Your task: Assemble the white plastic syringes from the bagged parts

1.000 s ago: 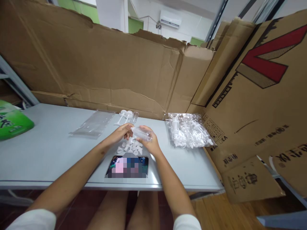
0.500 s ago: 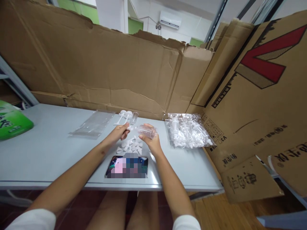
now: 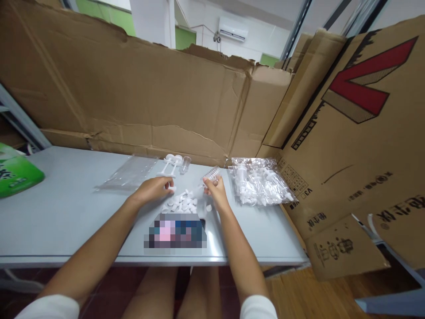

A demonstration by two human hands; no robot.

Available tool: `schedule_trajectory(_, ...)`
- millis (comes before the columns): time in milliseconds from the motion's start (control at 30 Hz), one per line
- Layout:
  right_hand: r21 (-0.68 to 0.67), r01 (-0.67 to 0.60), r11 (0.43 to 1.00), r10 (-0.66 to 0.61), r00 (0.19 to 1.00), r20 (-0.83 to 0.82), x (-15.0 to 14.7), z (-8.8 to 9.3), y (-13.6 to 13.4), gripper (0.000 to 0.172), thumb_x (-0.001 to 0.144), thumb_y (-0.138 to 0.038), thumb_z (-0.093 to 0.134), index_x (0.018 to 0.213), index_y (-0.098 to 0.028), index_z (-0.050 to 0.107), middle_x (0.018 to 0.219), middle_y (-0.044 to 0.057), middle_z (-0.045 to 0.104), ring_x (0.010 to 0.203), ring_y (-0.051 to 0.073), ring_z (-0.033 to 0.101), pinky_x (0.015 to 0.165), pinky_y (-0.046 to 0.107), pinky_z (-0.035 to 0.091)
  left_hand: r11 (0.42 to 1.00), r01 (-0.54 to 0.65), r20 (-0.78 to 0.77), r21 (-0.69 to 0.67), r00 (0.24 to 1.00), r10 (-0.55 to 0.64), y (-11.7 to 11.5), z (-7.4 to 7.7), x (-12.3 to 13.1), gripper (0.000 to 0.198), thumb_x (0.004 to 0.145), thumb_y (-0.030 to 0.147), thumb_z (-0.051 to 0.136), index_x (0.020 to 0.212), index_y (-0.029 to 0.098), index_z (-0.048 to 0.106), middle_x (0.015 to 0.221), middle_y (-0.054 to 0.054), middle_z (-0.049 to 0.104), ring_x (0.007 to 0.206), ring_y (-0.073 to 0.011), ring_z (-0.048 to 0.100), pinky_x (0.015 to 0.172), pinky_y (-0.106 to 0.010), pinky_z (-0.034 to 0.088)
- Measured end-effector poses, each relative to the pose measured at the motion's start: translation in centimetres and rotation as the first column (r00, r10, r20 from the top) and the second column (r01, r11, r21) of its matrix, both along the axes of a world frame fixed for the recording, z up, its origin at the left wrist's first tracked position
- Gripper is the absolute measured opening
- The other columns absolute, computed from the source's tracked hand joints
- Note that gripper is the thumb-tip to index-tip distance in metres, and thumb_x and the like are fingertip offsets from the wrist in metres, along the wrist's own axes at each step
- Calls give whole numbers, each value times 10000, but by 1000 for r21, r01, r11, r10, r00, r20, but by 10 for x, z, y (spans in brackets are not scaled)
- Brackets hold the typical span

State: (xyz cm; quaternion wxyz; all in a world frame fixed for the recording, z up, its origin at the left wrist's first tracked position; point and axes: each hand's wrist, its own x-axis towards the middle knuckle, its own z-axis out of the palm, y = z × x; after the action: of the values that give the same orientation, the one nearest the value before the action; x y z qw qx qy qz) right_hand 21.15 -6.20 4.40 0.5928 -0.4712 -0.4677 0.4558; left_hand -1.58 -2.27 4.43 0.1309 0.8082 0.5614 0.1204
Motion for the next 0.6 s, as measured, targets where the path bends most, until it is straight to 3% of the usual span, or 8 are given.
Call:
schedule_trajectory(67,-66,21,998,-16,997,72,0,7,8,366,637,-454,652,821,-196,467,541,-53,536,386,63,424,386,189,317,1000,14,-11,-24,1000,-15,1,-2,1,158,659,330,563,781,234,594,798,-19,653,744,-194,575,551,-246,296)
schedule_trajectory(133,-140,-40,989,68,976,205,-3,15,19,368,648,-496,624,799,-185,496,493,-57,505,362,61,390,370,191,292,999,19,-23,-45,1000,-20,2,-4,1,139,644,312,577,754,230,598,780,-22,650,736,-197,576,548,-247,294)
schedule_trajectory(200,-194,-89,977,160,910,383,-9,21,35,361,655,-512,612,748,-172,531,453,-46,487,364,66,386,368,195,280,998,14,-30,-63,999,-16,3,-6,1,124,629,303,591,722,221,599,764,-31,645,711,-202,574,545,-251,297)
schedule_trajectory(267,-265,-63,962,211,791,575,-16,23,56,363,659,-523,603,699,-166,548,456,-25,514,363,71,389,381,208,297,997,14,-23,-74,1000,-16,4,-7,0,128,621,309,602,707,214,597,755,-37,640,684,-201,570,540,-253,296)
schedule_trajectory(433,-303,82,950,155,717,679,-32,11,111,373,645,-513,615,622,-145,555,426,23,516,441,143,506,424,232,350,997,43,21,-68,999,-41,7,-10,-1,207,631,291,594,825,220,582,748,-24,628,662,-176,556,535,-241,292)
schedule_trajectory(600,-302,207,930,85,679,730,-36,-1,143,443,684,-549,557,738,-110,593,544,93,601,589,213,603,485,255,408,993,102,59,-54,993,-99,8,-12,0,157,646,218,565,800,209,593,713,-18,614,658,-164,549,569,-236,318)
